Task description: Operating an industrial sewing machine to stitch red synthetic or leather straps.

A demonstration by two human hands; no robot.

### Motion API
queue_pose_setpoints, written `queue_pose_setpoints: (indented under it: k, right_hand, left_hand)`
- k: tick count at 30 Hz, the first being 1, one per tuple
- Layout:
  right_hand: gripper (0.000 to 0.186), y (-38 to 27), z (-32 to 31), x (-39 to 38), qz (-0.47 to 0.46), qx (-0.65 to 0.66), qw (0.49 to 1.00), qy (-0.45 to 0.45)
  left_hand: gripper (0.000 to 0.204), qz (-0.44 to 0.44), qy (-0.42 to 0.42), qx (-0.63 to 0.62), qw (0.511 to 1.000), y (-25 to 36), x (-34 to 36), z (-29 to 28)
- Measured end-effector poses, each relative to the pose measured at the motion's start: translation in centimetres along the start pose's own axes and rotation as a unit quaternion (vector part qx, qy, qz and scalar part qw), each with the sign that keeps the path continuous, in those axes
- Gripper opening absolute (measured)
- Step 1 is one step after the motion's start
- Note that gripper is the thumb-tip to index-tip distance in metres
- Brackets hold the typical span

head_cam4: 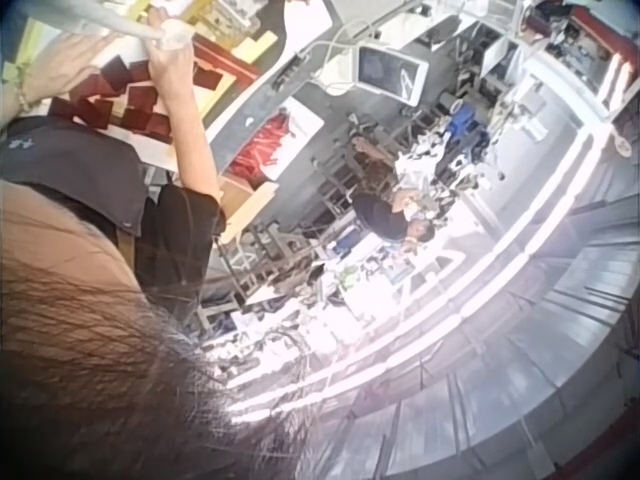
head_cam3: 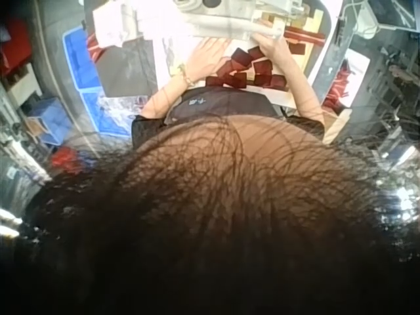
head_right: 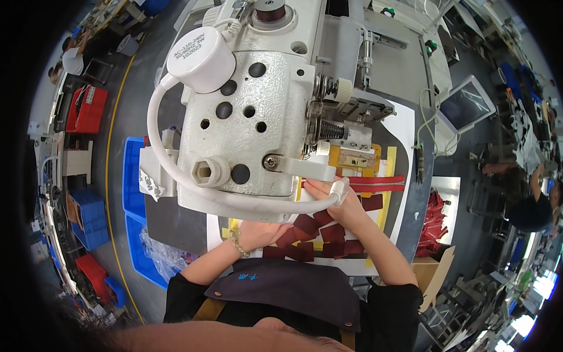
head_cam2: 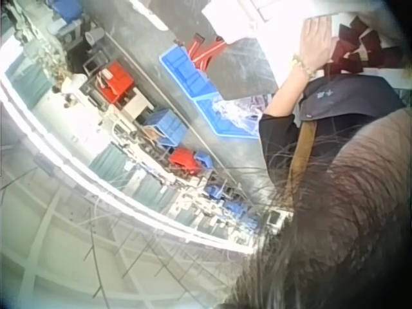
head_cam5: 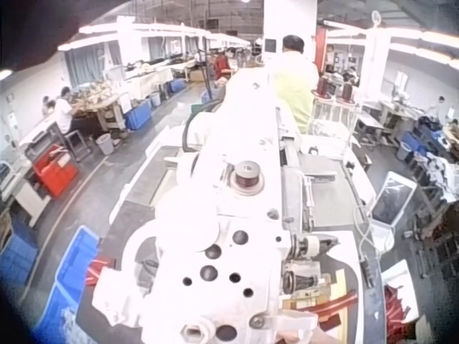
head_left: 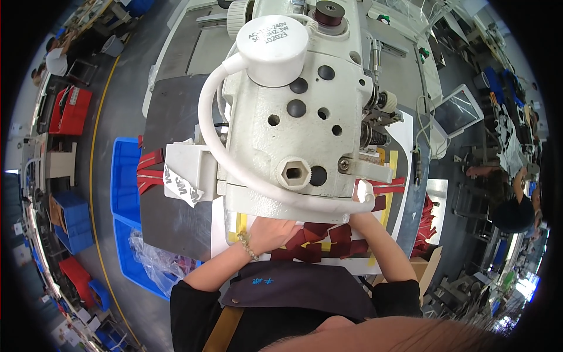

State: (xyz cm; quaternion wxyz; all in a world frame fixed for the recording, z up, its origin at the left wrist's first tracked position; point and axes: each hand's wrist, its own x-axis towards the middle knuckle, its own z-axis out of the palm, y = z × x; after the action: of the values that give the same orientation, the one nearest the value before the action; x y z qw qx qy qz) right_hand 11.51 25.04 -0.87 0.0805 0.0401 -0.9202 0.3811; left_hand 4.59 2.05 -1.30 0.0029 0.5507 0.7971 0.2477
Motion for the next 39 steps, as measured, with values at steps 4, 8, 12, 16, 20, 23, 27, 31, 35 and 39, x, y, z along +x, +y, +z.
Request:
queue_pose_setpoints:
  k: [4,8,12,16,20,23,27,31,35,39]
  right_hand:
    - [0.038,0.0,0.6,0.4,0.003,0.043,0.999,-0.001]
    - [0.037,1.2,0.8,0.8,-0.097,-0.043,0.994,0.0]
    - [0.032,2.3,1.7,0.1,-0.112,-0.08,0.99,0.008]
    - [0.023,2.8,2.2,-0.3,-0.122,-0.059,0.991,0.009]
    - [0.019,2.2,1.7,0.4,-0.134,-0.062,0.989,0.012]
    - [0.02,1.3,1.8,0.7,-0.145,-0.082,0.986,-0.019]
    - [0.022,0.5,1.8,1.5,-0.146,-0.067,0.987,-0.014]
    - [0.024,0.2,2.0,1.8,-0.17,-0.074,0.983,0.016]
    - [0.025,0.5,2.1,1.8,-0.193,-0.096,0.976,0.02]
    - [0.025,0.0,1.5,2.2,-0.175,-0.066,0.982,0.024]
  left_hand:
    - [0.039,0.002,0.002,0.014,1.0,-0.1,-0.5,0.1]
    - [0.039,-0.017,-0.054,-0.005,0.998,0.2,-0.4,-0.2]
    - [0.04,0.032,-0.145,0.08,0.986,-0.1,-0.8,0.3]
    - [0.043,-0.115,-0.288,-0.201,0.929,-0.6,-1.5,1.9]
    - [0.042,-0.13,-0.307,-0.194,0.923,-0.1,-0.7,1.2]
    - [0.043,-0.163,-0.314,-0.209,0.912,0.0,-0.7,1.2]
    - [0.034,-0.146,-0.156,-0.235,0.948,-0.6,-1.4,0.7]
    - [0.037,-0.073,-0.068,-0.036,0.994,-4.2,-2.6,2.0]
    - [0.048,-0.041,-0.043,0.181,0.982,-6.7,-3.4,4.4]
    - [0.046,-0.036,-0.052,0.157,0.985,-6.7,-3.6,3.8]
